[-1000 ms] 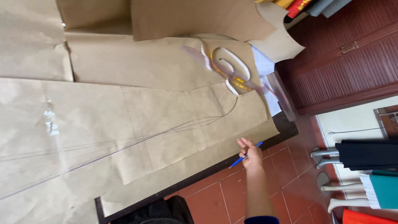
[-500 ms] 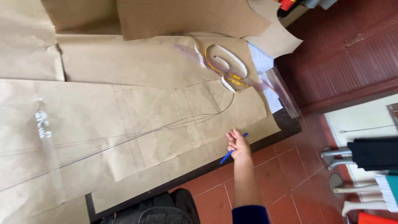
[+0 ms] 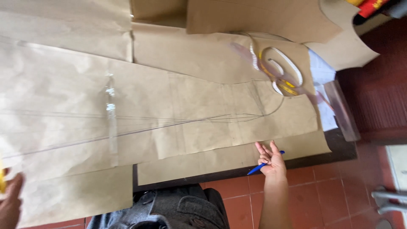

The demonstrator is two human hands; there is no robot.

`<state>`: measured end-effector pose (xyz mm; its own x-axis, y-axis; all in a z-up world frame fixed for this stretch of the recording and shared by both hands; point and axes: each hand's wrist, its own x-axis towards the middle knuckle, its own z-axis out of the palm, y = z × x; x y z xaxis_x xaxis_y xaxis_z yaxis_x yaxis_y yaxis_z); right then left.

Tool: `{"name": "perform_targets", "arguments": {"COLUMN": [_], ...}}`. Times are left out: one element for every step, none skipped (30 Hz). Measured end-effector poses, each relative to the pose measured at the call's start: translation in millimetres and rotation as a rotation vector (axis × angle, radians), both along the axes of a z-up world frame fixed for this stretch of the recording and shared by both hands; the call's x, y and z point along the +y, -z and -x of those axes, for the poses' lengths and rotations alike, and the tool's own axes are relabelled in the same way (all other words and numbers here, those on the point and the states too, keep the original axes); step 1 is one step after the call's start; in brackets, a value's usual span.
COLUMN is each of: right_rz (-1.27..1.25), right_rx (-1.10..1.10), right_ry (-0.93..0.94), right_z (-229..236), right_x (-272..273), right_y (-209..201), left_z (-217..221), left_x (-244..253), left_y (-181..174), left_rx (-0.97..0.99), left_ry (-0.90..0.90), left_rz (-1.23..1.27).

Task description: The person draws lines on a large sheet of brown paper using a blue pen and a yellow ruler. They repeatedly measure and mark the paper, adjusting the ruler's position to create straight lines and curves for a garment pattern.

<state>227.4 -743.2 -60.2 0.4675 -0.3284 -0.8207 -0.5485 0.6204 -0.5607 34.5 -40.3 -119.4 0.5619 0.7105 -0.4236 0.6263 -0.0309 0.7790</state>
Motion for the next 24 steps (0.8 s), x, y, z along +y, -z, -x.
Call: {"name": "perform_targets", "arguments": {"right_rz": [-0.007,-0.043,-0.083,-0.095,-0.029,0.036,0.026,0.169,0.313,0.304,0.529,0.753,0.745,0.833,0.915,0.906,1.035,1.162,1.158,1.164,1.162,1.158,1.031,0.892], "right_rx": [-0.002,-0.05,-0.098,-0.1,-0.127,-0.154,-0.152,-0.191,-0.234,-0.236,-0.317,-0.4,-0.402,-0.587,-0.773,-0.775,-0.88,-0.983,-0.986,-1.117,-1.244,-1.246,-1.305,-1.352], "right_ry": [-0.02,-0.04,-0.06,-0.079,-0.098,-0.117,-0.135,-0.07,-0.005,-0.022,0.12,0.265,0.252,0.184,0.116,0.106,-0.044,-0.197,-0.201,-0.345,-0.489,-0.489,-0.701,-0.91], "right_z": [-2.5,-5.3,-9.2,-15.4,-20.7,-26.4,-33.0,-39.8,-47.3,-65.2,-64.8,-49.7,-50.9,-51.4,-51.4,-53.5,-53.2,-52.7,-47.3,-41.8,-35.7,-25.7,-16.1,-6.5], "right_x": [-6.9,-14.1,-19.9,-19.2,-19.2,-18.7,-18.0,-17.2,-16.7,29.0,68.2,100.5,125.8,150.7,175.2,198.8,222.1,245.0,274.6,304.0,334.4,362.9,389.2,415.6], "right_y": [10.9,21.6,33.1,36.5,38.9,41.6,42.6,43.7,44.4,10.2,-30.5,-75.8,-97.6,-119.5,-141.5,-150.0,-158.3,-166.6,-171.3,-175.9,-180.5,-180.2,-180.8,-181.4], "left_z": [-2.3,-5.0,-9.5,-15.6,-20.7,-26.3,-27.8,-29.6,-31.8,-31.6,-32.6,-33.7,-34.7,-35.6,-37.4,-38.7,-40.4,-42.2,-42.9,-43.8,-44.9,-44.5,-44.8,-45.2], "left_x": [-14.0,-28.3,-41.4,-48.9,-57.0,-64.6,-66.3,-68.1,-70.1,-71.9,-73.7,-75.7,-77.3,-79.0,-80.5,-82.8,-84.2,-85.7,-87.3,-89.0,-89.2,-86.4,-85.8,-85.3], "left_y": [-18.1,-36.4,-56.2,-77.3,-96.5,-115.4,-125.1,-134.7,-143.4,-149.0,-155.0,-161.0,-164.6,-168.0,-171.4,-174.6,-177.4,-179.8,-184.7,-189.6,-194.7,-196.9,-198.6,-200.6], "left_rx": [-0.002,-0.081,-0.161,-0.163,-0.114,-0.067,-0.063,-0.007,0.046,0.048,0.008,-0.031,-0.028,-0.051,-0.074,-0.071,-0.123,-0.175,-0.175,-0.206,-0.238,-0.238,-0.329,-0.42], "left_ry": [-0.02,0.013,0.048,0.029,0.061,0.091,0.073,0.075,0.075,0.057,0.062,0.067,0.053,0.059,0.066,0.054,0.038,0.021,0.017,-0.015,-0.045,-0.048,-0.072,-0.096], "left_rz": [-0.007,-0.059,-0.115,-0.127,-0.101,-0.072,-0.081,-0.093,-0.101,-0.108,-0.114,-0.12,-0.125,-0.086,-0.046,-0.051,-0.022,0.006,0.005,0.063,0.12,0.117,0.168,0.218]}}
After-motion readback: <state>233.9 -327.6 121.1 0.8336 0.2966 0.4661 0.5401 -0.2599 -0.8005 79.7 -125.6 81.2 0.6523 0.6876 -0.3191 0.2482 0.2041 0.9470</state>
